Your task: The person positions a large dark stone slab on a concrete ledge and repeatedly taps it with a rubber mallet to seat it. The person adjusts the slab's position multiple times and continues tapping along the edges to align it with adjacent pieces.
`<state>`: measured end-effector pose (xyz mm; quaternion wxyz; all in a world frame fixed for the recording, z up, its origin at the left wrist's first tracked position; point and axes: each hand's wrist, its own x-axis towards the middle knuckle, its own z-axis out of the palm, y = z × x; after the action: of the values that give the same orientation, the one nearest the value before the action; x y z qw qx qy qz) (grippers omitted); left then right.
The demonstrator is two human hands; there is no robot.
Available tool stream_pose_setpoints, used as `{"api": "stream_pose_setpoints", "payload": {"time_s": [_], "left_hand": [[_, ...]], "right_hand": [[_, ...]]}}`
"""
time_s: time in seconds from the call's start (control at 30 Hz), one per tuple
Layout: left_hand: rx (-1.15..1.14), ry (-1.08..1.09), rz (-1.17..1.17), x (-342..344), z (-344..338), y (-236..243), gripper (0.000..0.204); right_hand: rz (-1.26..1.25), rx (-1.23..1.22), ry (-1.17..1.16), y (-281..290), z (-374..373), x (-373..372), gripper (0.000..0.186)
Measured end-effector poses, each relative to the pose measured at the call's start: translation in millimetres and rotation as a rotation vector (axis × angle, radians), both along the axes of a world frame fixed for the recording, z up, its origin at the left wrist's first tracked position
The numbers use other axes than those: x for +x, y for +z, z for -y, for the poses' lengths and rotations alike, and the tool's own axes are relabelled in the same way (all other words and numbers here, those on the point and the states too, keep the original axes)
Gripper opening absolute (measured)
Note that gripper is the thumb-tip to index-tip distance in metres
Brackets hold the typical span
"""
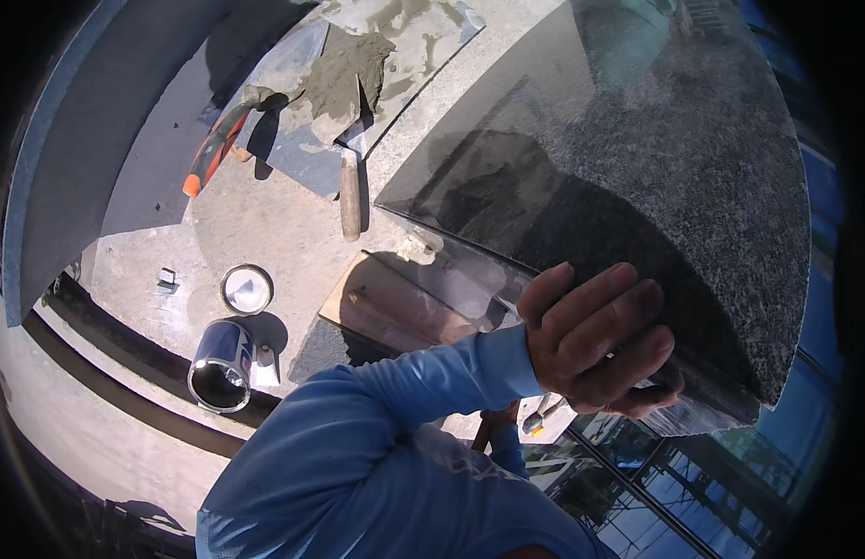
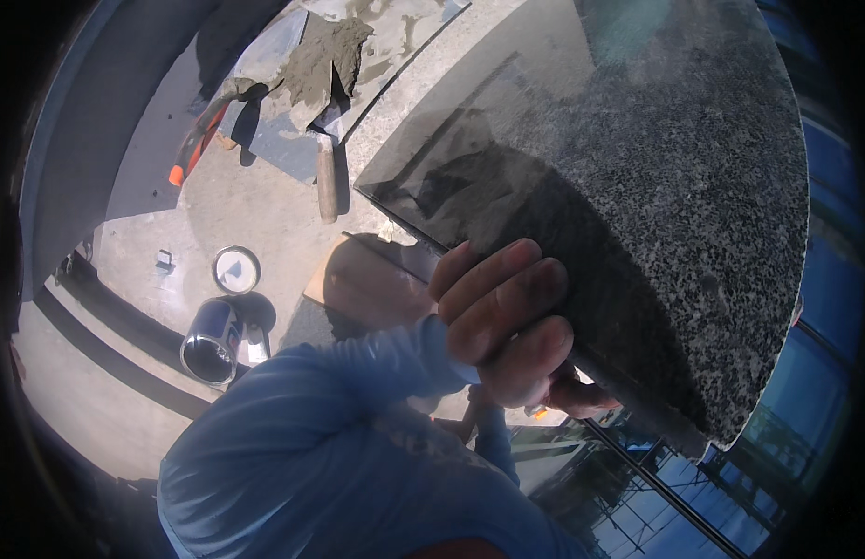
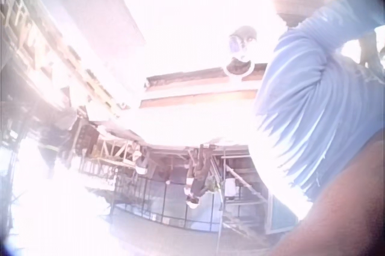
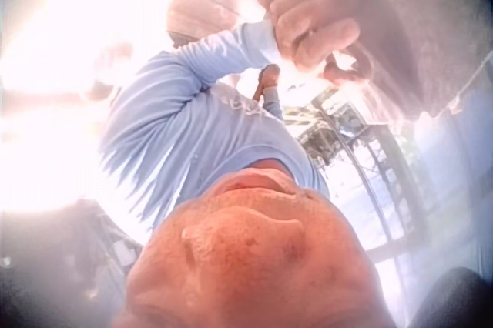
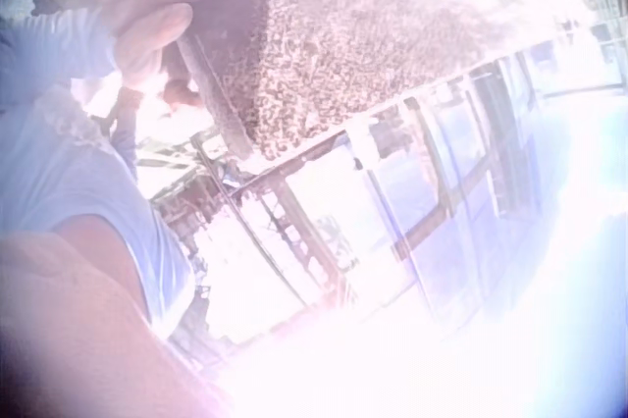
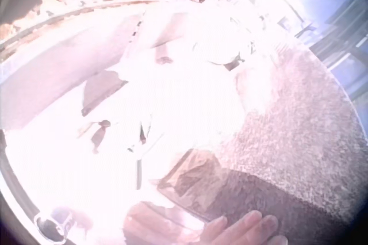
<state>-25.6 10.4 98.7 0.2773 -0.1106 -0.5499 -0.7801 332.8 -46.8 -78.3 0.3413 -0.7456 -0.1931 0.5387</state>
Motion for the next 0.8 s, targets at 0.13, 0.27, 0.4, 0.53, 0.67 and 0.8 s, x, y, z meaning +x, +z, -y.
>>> {"api": "stream_pose_setpoints", "payload": {"time_s": [0.13, 0.27, 0.4, 0.53, 0.67, 0.8], "left_hand": [[-0.028, -0.028, -0.038, -2.4, 3.8, -8.2, 0.062], [-0.031, -0.045, -0.035, -3.0, 5.3, -7.3, 0.062], [-0.033, -0.033, -0.008, -1.6, 3.6, -6.3, 0.060], [-0.026, -0.018, 0.009, -0.1, 4.6, -2.6, 0.059], [-0.005, -0.006, 0.021, 0.3, 2.5, -2.1, 0.059], [-0.003, -0.033, 0.056, 1.3, 2.8, 1.5, 0.058]], "right_hand": [[-0.008, -0.017, 0.052, -6.2, -2.9, -7.3, 0.039], [0.009, -0.059, 0.153, -13.8, -13.3, -20.5, 0.040], [0.094, -0.101, 0.311, -10.0, -21.5, -26.0, 0.041], [0.297, -0.122, 0.562, -1.2, -27.6, -24.9, 0.042], [0.624, -0.085, 0.939, 6.5, -35.5, -23.7, 0.043], [0.979, 0.012, 1.331, 18.7, -40.6, -27.3, 0.044]]}}
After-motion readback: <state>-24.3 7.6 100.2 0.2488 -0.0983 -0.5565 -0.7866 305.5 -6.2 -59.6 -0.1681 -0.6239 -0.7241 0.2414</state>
